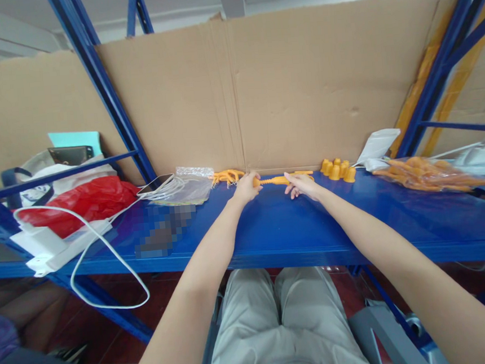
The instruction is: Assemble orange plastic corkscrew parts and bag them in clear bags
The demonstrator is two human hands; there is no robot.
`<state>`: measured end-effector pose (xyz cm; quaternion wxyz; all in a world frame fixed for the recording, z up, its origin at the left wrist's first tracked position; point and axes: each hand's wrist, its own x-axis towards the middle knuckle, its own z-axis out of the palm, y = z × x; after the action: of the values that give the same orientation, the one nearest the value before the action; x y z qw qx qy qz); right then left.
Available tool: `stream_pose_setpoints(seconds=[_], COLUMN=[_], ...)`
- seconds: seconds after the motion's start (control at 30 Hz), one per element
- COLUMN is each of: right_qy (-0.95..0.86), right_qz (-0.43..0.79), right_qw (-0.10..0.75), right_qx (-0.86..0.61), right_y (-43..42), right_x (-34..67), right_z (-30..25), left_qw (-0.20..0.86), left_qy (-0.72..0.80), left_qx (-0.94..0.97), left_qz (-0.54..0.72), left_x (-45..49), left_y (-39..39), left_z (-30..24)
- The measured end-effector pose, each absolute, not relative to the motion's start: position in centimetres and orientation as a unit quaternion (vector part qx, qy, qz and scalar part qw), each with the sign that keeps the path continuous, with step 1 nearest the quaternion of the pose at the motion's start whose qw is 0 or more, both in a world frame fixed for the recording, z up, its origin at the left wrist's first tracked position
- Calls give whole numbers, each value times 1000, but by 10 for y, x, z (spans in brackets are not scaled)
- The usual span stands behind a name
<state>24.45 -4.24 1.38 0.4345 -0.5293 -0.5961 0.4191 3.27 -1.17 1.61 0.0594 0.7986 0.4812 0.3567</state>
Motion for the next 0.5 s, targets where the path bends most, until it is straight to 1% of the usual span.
stream_pose_setpoints(seconds=[0.17, 0.37, 0.5], right_qy=[-588, -595, -586], right_qz=[450, 412, 420], right_qw=[459, 467, 472], right_qx=[-491, -509, -507], right_y=[-43, -44, -42], right_x=[249, 246, 244], right_z=[12, 15, 14], left_qw=[59, 62, 66], left_qy=[484, 486, 488], left_qx=[794, 796, 798], left_qz=[362, 355, 346], left_x=[35, 34, 34], left_y=[-13, -14, -14], left_z=[16, 19, 19])
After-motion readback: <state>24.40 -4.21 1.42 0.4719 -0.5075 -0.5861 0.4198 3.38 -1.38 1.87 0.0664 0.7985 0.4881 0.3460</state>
